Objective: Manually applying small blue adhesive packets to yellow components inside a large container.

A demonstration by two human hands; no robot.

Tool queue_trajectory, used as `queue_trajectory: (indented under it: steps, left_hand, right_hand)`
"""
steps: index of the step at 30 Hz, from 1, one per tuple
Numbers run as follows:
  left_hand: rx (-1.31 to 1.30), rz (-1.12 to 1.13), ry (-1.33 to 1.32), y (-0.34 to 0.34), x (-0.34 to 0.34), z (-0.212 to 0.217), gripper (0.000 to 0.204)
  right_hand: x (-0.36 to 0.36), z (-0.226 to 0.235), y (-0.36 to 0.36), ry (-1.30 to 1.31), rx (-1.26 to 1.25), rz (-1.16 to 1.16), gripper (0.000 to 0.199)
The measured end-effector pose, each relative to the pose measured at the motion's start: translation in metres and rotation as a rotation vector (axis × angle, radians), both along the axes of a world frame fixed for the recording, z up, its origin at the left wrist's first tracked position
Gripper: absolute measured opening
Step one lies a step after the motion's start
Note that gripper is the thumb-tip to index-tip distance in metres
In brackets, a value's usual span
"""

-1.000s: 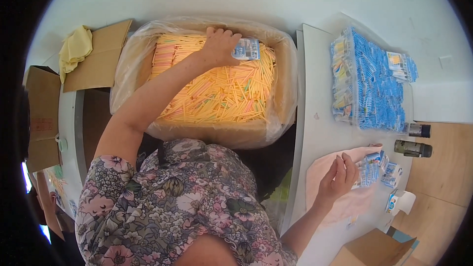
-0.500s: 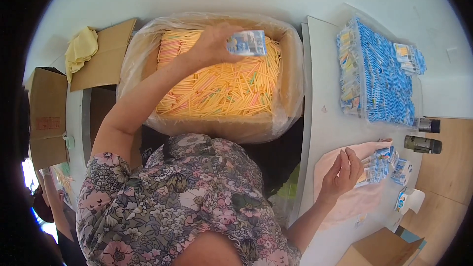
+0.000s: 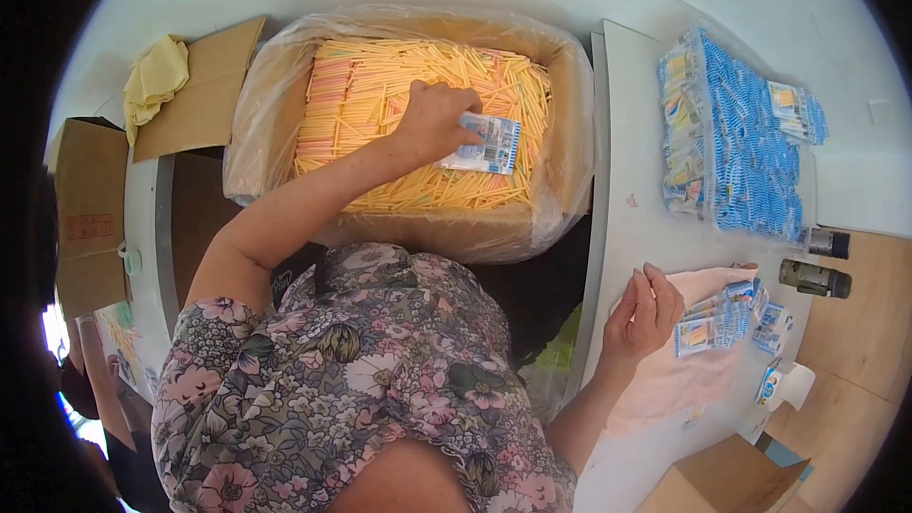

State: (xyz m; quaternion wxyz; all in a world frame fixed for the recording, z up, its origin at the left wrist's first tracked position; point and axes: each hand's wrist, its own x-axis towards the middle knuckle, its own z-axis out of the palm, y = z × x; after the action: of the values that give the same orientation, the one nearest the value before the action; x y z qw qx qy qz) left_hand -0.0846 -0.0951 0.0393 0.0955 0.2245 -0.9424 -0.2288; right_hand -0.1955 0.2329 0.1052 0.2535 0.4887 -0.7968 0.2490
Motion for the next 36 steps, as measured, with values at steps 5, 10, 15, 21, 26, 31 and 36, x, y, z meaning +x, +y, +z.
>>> queue_trajectory:
  steps: [5, 10, 15, 21, 26, 31, 36]
  left_hand:
    - [0.073, 0.073, 0.014, -0.003, -0.003, -0.006, 0.021]
    - [-0.270, -0.025, 0.430, -0.004, 0.004, -0.004, 0.017]
    - [-0.287, -0.060, 0.297, -0.012, 0.004, -0.006, 0.015]
    - [-0.024, -0.342, 0.551, -0.001, 0.014, 0.014, 0.002]
    - [0.303, -0.142, 0.407, 0.008, 0.072, 0.030, 0.009]
    - [0.242, -0.013, 0.339, -0.010, 0.138, 0.013, 0.012]
    - [0.345, 0.043, 0.289, -0.007, 0.149, -0.004, 0.009]
  right_hand:
    - [0.005, 0.007, -0.013, -0.021, -0.013, 0.026, 0.017]
    - [0.012, 0.004, -0.062, -0.077, -0.051, 0.101, 0.020]
    - [0.010, -0.004, -0.130, -0.218, 0.021, 0.214, 0.023]
    - [0.009, -0.008, -0.168, -0.444, 0.056, 0.185, 0.019]
    - [0.024, 0.017, -0.196, -0.906, 0.261, 0.430, 0.013]
    - [0.035, -0.024, -0.282, -0.790, 0.338, 0.649, 0.013]
    - [0.046, -0.073, -0.355, -0.131, 0.561, 0.724, 0.007]
